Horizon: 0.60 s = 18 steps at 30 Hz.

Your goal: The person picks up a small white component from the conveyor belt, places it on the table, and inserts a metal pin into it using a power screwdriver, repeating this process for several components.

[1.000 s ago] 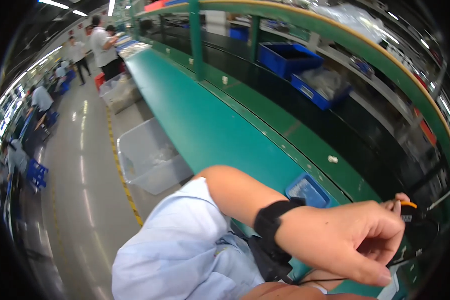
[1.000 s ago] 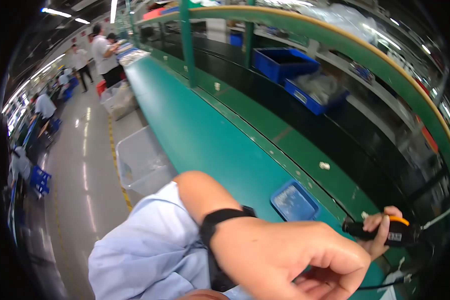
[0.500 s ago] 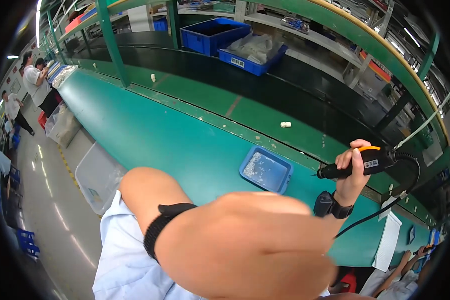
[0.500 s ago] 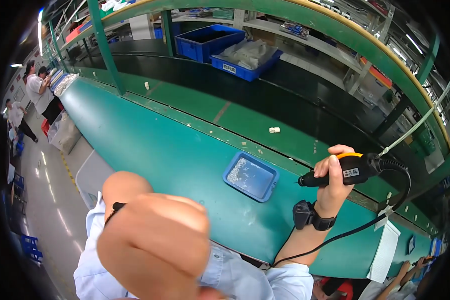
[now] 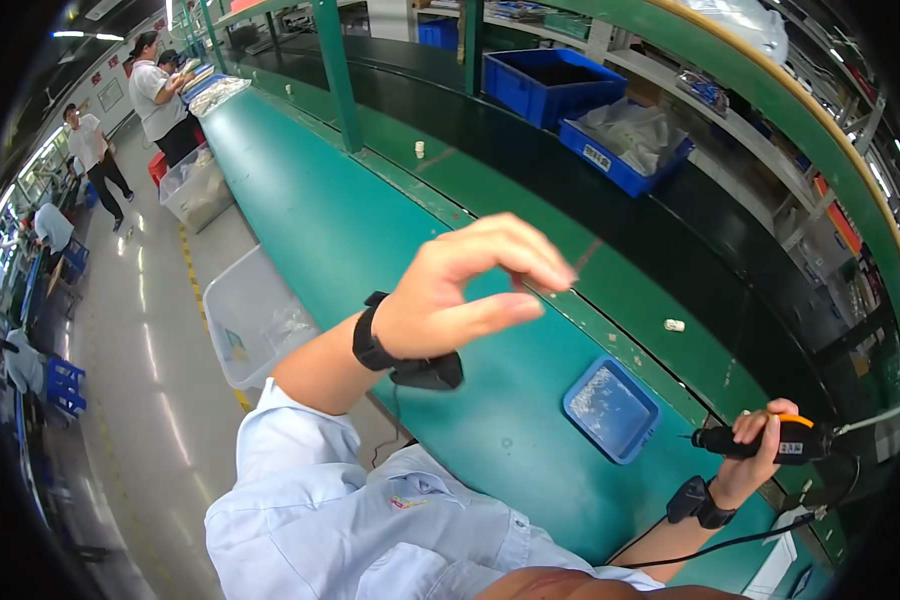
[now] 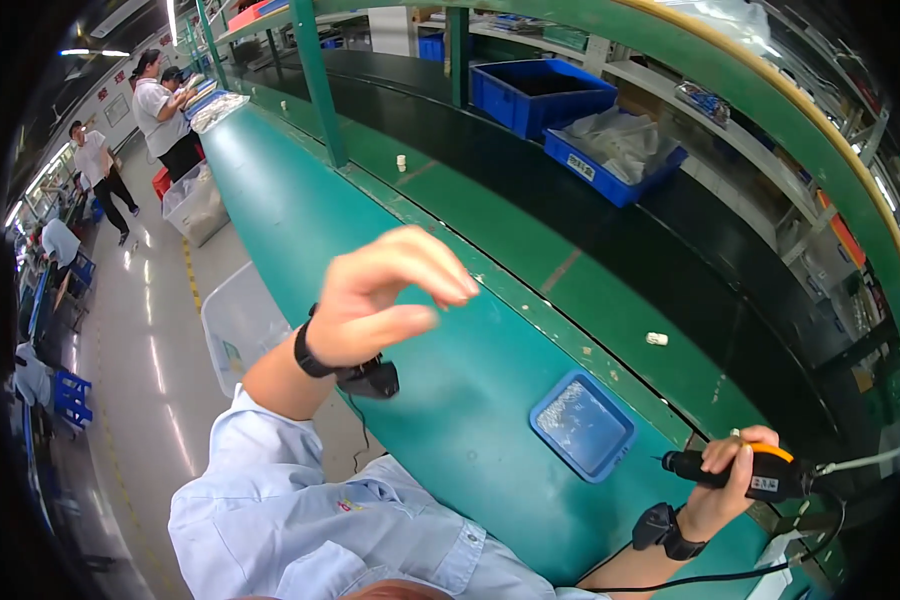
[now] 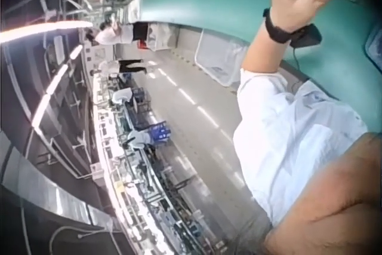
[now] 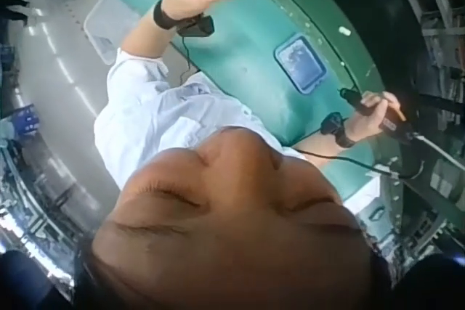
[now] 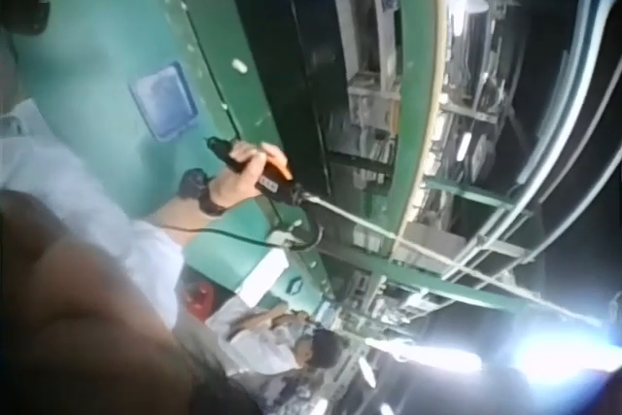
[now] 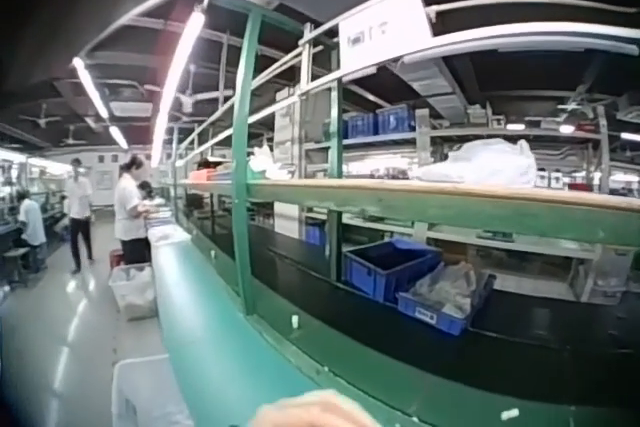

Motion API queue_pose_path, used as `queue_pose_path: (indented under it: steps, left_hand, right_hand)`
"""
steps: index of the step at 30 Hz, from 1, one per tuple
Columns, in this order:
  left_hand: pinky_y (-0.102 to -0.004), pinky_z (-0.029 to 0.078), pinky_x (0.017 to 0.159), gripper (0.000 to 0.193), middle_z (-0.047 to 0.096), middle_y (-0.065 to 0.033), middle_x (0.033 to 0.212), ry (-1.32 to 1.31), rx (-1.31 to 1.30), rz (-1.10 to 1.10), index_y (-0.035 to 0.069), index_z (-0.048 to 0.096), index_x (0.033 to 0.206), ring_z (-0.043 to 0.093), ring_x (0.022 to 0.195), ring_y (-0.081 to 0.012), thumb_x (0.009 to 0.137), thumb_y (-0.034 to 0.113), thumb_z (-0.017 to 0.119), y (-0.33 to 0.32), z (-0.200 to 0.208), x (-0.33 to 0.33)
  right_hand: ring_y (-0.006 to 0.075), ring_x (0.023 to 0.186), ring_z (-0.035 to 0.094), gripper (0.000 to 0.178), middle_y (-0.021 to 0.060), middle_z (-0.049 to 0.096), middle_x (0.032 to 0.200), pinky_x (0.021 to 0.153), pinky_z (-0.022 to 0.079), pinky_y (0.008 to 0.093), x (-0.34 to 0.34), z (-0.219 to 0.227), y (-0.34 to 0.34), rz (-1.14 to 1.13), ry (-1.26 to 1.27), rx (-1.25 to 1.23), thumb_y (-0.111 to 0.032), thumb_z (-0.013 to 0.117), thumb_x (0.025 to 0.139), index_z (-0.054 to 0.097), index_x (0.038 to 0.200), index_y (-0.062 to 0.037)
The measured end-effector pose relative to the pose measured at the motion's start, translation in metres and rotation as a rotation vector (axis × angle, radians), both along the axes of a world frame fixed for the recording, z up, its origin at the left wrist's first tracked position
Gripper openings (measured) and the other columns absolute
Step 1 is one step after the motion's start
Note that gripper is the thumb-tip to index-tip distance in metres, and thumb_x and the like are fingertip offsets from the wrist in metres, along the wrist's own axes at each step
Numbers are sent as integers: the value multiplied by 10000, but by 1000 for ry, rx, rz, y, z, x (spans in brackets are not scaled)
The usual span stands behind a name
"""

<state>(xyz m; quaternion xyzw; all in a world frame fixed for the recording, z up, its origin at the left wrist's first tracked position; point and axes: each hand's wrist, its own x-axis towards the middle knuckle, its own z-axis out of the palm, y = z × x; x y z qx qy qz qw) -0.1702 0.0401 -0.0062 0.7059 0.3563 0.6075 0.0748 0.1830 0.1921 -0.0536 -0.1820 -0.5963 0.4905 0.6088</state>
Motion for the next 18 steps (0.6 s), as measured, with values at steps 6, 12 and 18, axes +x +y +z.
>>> queue_pose_path:
  steps: [6, 12, 18]
  left_hand:
    - [-378, 462, 881, 573, 595, -220, 1085, -386, 671, -1046, -105, 571, 1093, 572, 1021, -339, 963, 432, 419, 48, 58, 75]
    - [-332, 467, 803, 416, 638, -137, 957, -624, -544, -1676, -42, 586, 1024, 596, 899, -155, 996, 330, 402, 19, 26, 101]
    - [-338, 482, 811, 255, 657, -106, 981, 264, -719, -1283, 2, 629, 1038, 614, 909, -223, 890, 210, 610, 57, -59, 19]
  right_hand:
    - [74, 517, 381, 159, 0, 402, 603, 530, 328, 223, -5, 4, -3, -87, -35, -5, -161, 517, 903, 450, 978, -38]
    - [68, 532, 356, 155, -10, 375, 604, 545, 313, 217, 1, 3, -5, -134, -45, 13, -157, 509, 912, 449, 988, -37]
    - [63, 546, 342, 136, -15, 336, 596, 553, 306, 211, 25, 4, -16, -273, -86, 6, -162, 487, 933, 450, 980, -40]
